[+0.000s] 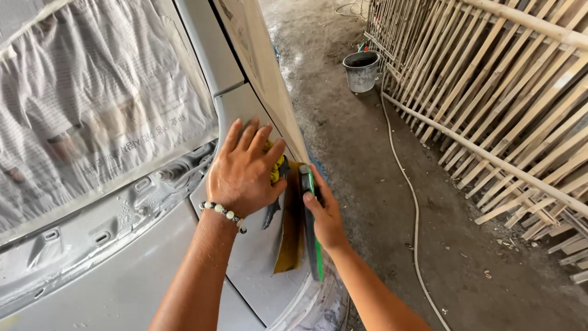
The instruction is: The person scrubs the front fender and hood area of a white car using a green sanding block and a yellow sponge. They repeatedly dip the tools into a bucket of water and continue scrubbing the surface.
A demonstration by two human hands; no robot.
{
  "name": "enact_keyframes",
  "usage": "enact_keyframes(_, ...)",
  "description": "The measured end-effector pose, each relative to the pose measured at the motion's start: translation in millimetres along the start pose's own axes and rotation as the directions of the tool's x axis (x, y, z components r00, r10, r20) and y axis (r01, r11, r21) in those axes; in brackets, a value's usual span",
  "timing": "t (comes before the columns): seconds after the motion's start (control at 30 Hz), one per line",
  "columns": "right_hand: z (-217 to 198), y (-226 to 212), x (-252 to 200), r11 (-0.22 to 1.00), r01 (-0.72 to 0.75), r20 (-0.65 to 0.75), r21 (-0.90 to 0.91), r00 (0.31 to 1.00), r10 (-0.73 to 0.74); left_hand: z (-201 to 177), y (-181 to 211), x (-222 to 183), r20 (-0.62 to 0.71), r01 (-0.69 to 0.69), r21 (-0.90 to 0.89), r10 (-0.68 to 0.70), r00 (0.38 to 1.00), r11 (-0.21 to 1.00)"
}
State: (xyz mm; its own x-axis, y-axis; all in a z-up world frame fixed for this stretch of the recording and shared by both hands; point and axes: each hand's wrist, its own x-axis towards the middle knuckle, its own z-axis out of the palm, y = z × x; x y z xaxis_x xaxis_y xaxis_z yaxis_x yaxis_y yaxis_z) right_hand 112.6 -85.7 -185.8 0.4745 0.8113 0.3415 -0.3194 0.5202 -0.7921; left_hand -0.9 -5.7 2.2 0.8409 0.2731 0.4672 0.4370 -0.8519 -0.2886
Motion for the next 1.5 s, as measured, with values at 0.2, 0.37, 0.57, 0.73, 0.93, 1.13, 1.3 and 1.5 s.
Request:
enact_keyframes(0.2, -33.8, 63.4, 32.6, 0.985, -0.137, -0.121, 0.110, 0.981, 0.150, 10.6, -2.8, 3.9, 0.138, -0.231, 0.044, 0.223, 0.965, 0.972)
enact_keyframes(0.37, -6.8, 55.5, 38.8, 0.970, -0.174, -0.252, -0.173, 0.959, 0.127, 4.6, 0.9, 7.6, 0.178, -0.176, 0.033, 0.167, 0.970, 0.984)
enact_keyframes(0.57, 10.0, 25.9, -14.6, 0.835, -0.111, -0.186, -0.538, 0.982, 0.011, 3.7, 3.6, 3.3, 0.160, -0.155, 0.025, 0.149, 0.976, 0.988)
enact_keyframes(0.73, 5.1, 39.0, -5.4, 0.723, 0.114, -0.042, -0.681, 0.980, -0.194, 5.2, 1.1, 9.9, 0.127, -0.150, -0.060, 0.157, 0.979, 0.987)
enact_keyframes(0.93, -2.0, 52.5, 13.1, 0.716, -0.164, -0.232, -0.679, 0.973, 0.003, -0.7, -0.1, 15.6, 0.181, -0.137, 0.042, 0.128, 0.975, 0.990)
enact_keyframes(1.13, -11.5, 51.6, 32.4, 0.742, -0.388, -0.287, -0.546, 0.919, 0.269, 7.0, 7.2, 5.0, 0.181, -0.161, 0.039, 0.151, 0.972, 0.986)
enact_keyframes(1.3, 19.7, 27.1, -38.0, 0.695, 0.229, 0.062, -0.682, 0.964, -0.257, 3.5, 2.2, 13.5, 0.224, -0.093, 0.067, 0.076, 0.972, 0.993)
enact_keyframes(1.5, 1.2, 36.6, 39.9, 0.769, -0.342, -0.286, -0.541, 0.934, 0.215, -2.0, 6.7, 11.9, 0.137, -0.126, 0.044, 0.119, 0.983, 0.991)
